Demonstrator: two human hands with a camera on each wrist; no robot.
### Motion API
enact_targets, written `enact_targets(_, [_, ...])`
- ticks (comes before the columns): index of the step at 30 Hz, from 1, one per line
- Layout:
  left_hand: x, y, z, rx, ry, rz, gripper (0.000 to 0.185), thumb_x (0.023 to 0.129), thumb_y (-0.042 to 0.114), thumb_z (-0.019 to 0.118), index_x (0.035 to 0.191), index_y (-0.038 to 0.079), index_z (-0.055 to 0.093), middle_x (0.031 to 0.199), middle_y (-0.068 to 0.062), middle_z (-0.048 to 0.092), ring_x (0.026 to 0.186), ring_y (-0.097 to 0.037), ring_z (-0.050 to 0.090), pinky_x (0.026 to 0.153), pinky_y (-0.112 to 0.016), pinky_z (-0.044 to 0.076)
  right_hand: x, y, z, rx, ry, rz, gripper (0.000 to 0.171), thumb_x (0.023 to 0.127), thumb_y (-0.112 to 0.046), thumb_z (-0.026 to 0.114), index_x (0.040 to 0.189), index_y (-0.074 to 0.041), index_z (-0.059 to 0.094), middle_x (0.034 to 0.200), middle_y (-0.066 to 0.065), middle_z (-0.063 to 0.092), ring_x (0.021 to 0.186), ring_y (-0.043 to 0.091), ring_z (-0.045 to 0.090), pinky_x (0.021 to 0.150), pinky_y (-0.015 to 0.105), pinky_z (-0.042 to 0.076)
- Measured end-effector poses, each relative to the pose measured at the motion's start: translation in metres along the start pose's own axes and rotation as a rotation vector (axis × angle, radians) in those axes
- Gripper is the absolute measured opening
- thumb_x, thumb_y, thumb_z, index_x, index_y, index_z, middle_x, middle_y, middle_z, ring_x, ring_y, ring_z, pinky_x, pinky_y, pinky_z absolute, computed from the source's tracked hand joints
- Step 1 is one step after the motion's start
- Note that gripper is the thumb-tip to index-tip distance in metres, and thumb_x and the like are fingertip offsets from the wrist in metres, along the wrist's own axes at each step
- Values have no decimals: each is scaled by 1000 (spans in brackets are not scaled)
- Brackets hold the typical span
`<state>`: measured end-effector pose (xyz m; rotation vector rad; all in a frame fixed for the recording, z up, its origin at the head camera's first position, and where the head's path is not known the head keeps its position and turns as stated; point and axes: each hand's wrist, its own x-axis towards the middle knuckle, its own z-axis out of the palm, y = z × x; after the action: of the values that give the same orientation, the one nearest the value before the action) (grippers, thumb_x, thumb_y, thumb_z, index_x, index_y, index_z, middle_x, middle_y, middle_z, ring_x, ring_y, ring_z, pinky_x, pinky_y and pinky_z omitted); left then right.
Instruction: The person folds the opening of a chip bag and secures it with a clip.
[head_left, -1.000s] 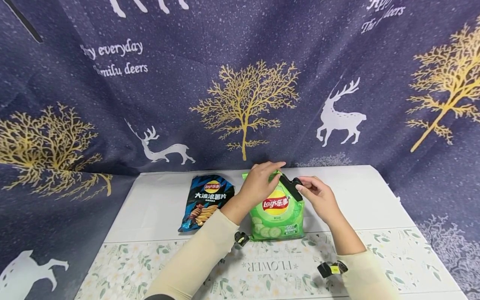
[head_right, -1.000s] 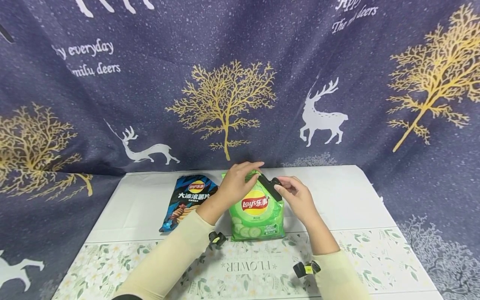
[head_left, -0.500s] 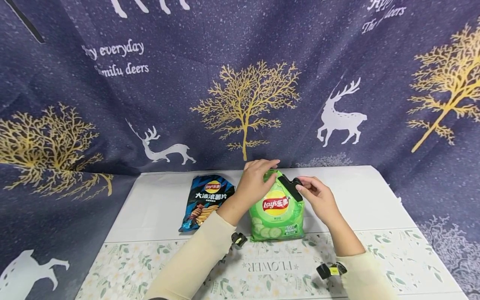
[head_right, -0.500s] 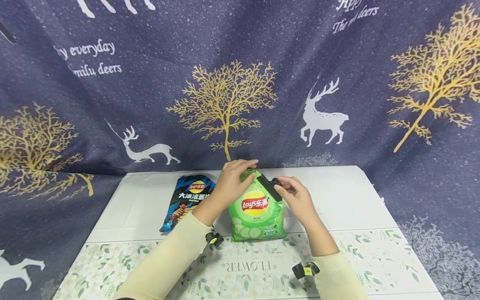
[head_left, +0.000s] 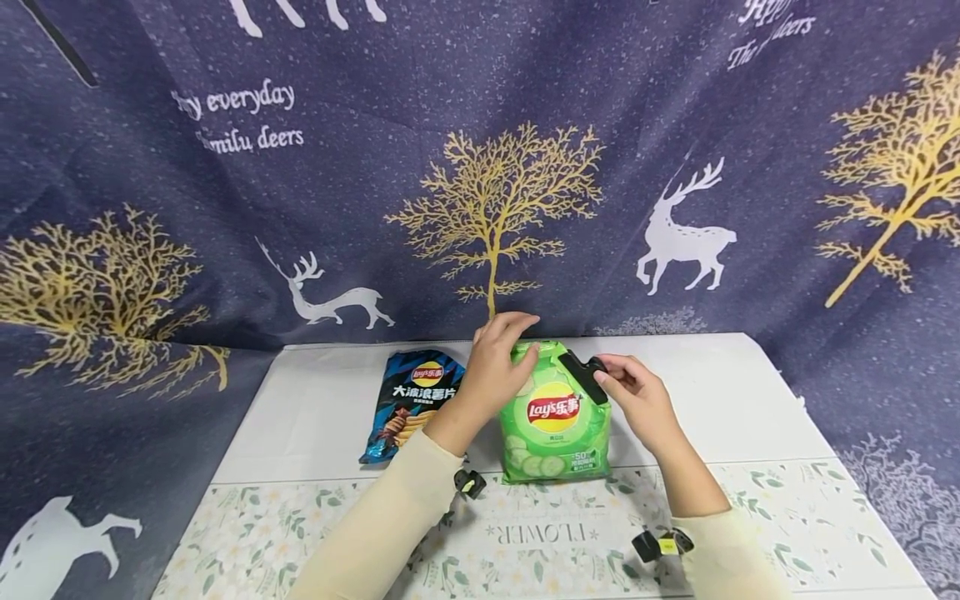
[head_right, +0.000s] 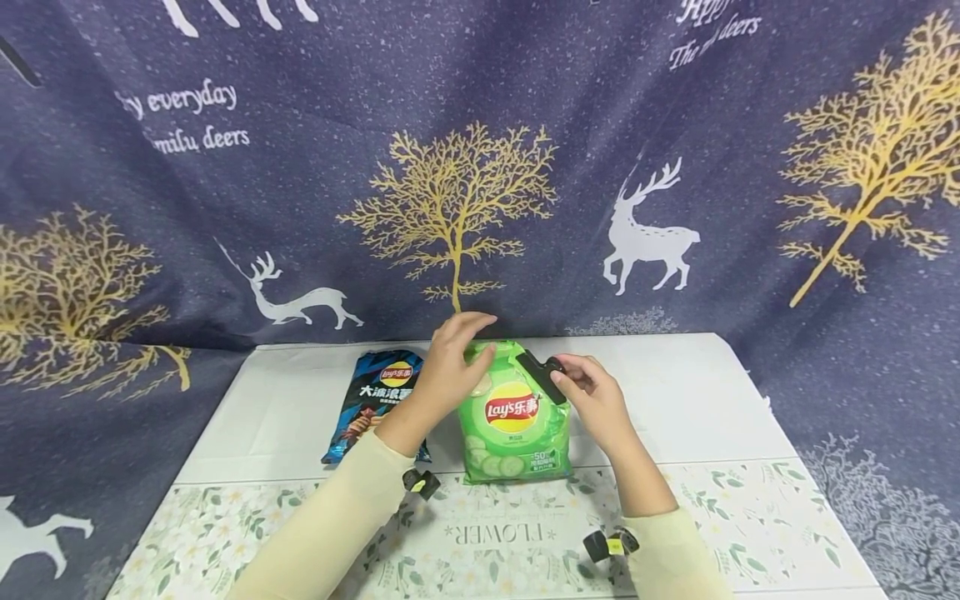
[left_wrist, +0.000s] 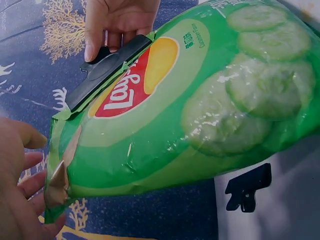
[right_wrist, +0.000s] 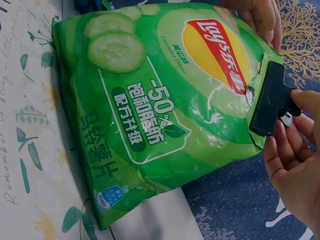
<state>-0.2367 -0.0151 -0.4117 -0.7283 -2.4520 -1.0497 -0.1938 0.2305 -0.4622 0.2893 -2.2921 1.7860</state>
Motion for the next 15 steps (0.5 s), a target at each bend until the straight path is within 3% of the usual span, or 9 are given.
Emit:
enact_targets(9, [-6,-9,-3,-37,0,-90,59,101,30,61,155,18,41,150,-11,45,139,-30,47,113,-55,41,-1,1,1,3,-11,15,37,100,-18,65,132,0,62,109,-8,61,99,1,60,88,10,51])
enact_targets(15, [-12,-14,-5,-82,31,-125,60,102,31,60,156,18,39,149,-11,45,136,-30,49,108,-52,46,-3,2,1,19,-11,11,37,99,-14,66,133,1,61,111,-8,61,102,2,60,89,10,51])
